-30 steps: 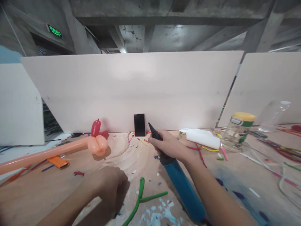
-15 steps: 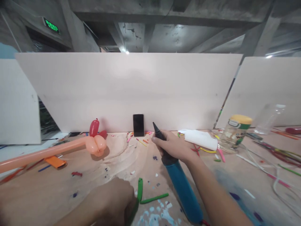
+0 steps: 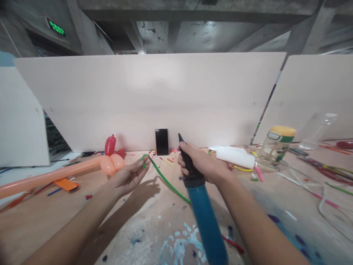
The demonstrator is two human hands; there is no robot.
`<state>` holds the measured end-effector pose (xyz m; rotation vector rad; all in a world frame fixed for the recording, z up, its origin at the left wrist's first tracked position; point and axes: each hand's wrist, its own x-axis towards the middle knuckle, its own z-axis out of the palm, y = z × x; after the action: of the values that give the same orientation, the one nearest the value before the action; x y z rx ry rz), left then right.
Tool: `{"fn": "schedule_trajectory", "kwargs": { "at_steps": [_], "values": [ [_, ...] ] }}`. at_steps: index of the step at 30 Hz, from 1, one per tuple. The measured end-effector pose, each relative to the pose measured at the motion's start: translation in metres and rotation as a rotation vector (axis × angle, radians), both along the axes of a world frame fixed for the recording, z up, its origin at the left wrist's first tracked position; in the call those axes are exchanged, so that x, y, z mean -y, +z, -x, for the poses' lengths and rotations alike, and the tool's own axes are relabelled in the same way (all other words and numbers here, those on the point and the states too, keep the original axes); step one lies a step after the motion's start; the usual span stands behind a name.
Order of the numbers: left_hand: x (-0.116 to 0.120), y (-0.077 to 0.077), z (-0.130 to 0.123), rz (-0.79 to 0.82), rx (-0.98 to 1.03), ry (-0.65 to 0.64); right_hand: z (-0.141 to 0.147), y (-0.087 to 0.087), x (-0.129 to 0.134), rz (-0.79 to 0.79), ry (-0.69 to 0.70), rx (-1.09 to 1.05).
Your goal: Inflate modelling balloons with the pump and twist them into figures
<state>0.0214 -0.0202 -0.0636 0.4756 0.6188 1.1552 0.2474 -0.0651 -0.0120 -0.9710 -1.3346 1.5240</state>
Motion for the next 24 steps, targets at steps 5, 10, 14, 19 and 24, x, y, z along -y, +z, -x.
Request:
{"fn": "schedule_trajectory", "kwargs": {
  "at_steps": [5,10,14,19,24],
  "values": [
    [0.014,0.018,-0.006,0.036,0.106,0.06,0.019,0.0,0.01,-0.072,0.223,0.143],
    [0.03,0.027,-0.013,-0.034,-0.015,-0.028,0.034,0.002,0.022,-0.422,0.267,0.712],
    [0.035,0.025,-0.015,-0.151,-0.076,-0.114,0.041,0.005,0.028,-0.469,0.28,0.753],
    [0.036,0.022,-0.016,-0.196,-0.087,-0.146,0.043,0.007,0.031,-0.513,0.243,0.821],
    [0.037,0.023,-0.017,-0.211,-0.117,-0.164,0.042,0.006,0.03,-0.497,0.245,0.803]
  ]
}}
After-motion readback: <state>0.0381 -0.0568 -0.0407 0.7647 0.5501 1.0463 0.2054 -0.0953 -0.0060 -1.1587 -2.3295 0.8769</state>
